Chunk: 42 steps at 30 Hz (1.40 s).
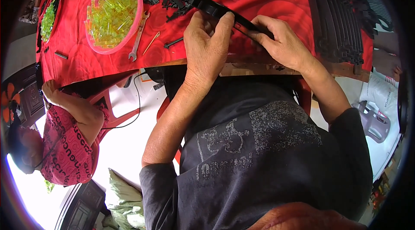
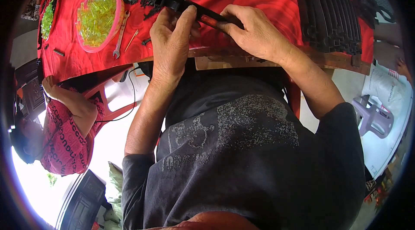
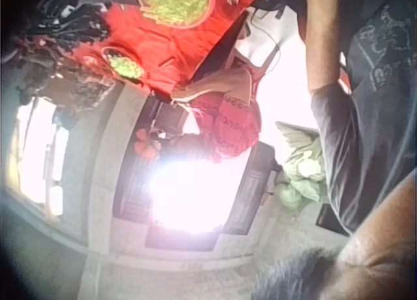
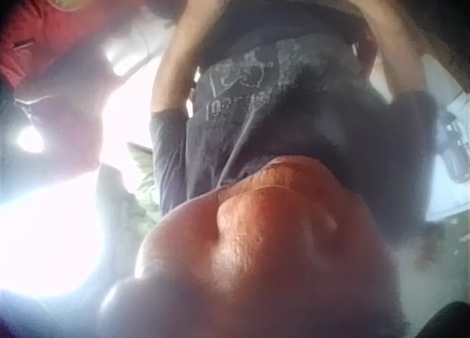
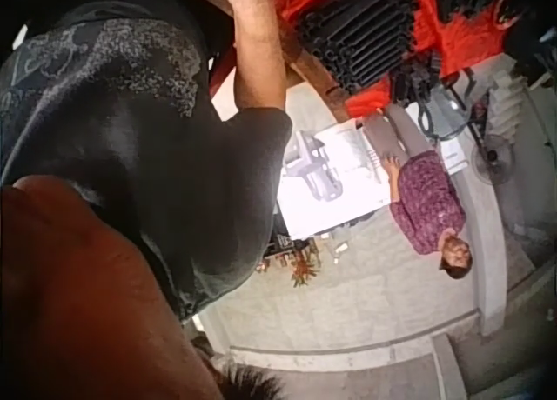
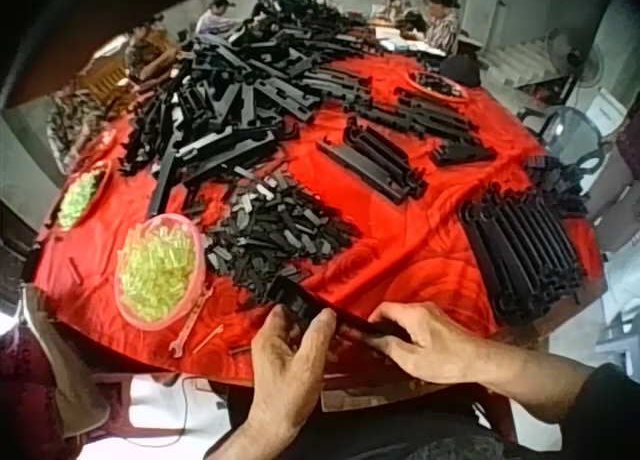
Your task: The person assembles plastic components by fitting and pressing plastic pieces into a plastic housing by hand.
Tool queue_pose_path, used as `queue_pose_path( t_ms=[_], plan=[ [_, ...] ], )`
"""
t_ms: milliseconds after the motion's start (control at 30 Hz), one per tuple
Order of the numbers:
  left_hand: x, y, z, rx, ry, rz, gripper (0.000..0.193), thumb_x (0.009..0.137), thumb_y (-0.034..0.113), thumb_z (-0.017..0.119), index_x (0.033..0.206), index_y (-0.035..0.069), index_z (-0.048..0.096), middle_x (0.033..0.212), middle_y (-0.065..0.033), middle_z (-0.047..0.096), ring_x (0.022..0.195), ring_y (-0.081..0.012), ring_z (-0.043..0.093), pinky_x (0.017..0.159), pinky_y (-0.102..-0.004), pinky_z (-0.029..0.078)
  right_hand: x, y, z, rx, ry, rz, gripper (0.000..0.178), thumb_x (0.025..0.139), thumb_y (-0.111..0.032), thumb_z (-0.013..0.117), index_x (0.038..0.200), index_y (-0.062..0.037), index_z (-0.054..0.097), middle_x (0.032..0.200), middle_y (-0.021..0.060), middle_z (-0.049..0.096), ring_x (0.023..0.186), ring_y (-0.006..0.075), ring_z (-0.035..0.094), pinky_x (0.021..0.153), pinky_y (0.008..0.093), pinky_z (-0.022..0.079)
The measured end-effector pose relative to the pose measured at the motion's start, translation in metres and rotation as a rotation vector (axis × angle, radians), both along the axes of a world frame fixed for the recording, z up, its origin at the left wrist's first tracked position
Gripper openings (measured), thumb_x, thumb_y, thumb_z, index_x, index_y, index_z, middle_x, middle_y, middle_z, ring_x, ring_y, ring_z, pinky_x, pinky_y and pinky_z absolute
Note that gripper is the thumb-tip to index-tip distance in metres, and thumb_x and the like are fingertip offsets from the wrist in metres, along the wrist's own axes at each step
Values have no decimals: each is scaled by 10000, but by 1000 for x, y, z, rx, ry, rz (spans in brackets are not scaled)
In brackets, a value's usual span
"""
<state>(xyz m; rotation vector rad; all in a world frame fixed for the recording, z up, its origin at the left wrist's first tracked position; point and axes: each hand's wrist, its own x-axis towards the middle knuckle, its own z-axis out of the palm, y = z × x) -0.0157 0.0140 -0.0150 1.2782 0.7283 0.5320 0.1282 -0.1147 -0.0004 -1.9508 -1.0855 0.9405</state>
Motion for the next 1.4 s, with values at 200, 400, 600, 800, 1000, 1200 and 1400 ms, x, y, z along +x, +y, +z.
queue_pose_path(
  t_ms=[200, 400, 600, 800, 1000, 1200, 1400],
  plan=[
    [0, -3, -1, 58, 43, 7, 212, 942, 157, 702, 958, -18, 584, 765, 4, 612, 686, -34, 514, 588, -237, 431, 1, -2, 1, 27, -80, -3, 225, 956, -153, 659, 1058, 46, 683, 865, 173, 718, 791, 255, 704, 731, 373, 526],
    [1, -3, -2, 38, 56, 14, 217, 932, 159, 706, 946, -20, 584, 758, -1, 612, 679, -38, 517, 592, -236, 435, 3, -5, -2, 61, -116, 26, 233, 960, -161, 663, 1082, 37, 677, 835, 184, 713, 759, 263, 710, 717, 383, 530],
    [5, -4, 4, 5, -10, 29, 236, 923, 167, 711, 961, -30, 587, 772, -17, 633, 693, -47, 544, 607, -232, 448, -5, 2, 5, 100, -67, 17, 150, 1005, -88, 609, 1094, 32, 618, 805, 108, 677, 742, 148, 639, 681, 313, 496],
    [4, -4, 2, 5, 15, 16, 223, 921, 157, 704, 950, -28, 583, 781, -17, 634, 699, -50, 550, 617, -233, 458, -3, 3, -1, 158, -178, 96, 137, 1007, -85, 611, 1073, 35, 609, 732, 136, 653, 630, 179, 641, 594, 331, 483],
    [5, -3, 2, 29, 45, 18, 224, 924, 157, 698, 947, -32, 579, 766, -17, 634, 698, -46, 552, 614, -237, 461, -6, 4, -4, 194, -182, 74, 125, 1006, -79, 609, 1044, 40, 597, 715, 163, 644, 605, 191, 650, 556, 335, 471],
    [2, -8, 4, -3, 114, -9, 241, 945, 188, 684, 984, -31, 592, 764, -31, 641, 645, -67, 572, 563, -239, 451, -9, -2, -9, 209, -175, 65, 127, 1007, -79, 602, 1045, 42, 597, 695, 162, 637, 563, 203, 647, 536, 345, 477],
    [2, -10, 5, -34, 122, -19, 241, 945, 187, 681, 988, -33, 591, 761, -44, 641, 621, -73, 575, 533, -240, 450, -10, -3, -2, 133, -171, 54, 181, 982, -127, 644, 1077, 28, 649, 801, 247, 680, 744, 365, 717, 622, 413, 524]
  ],
)
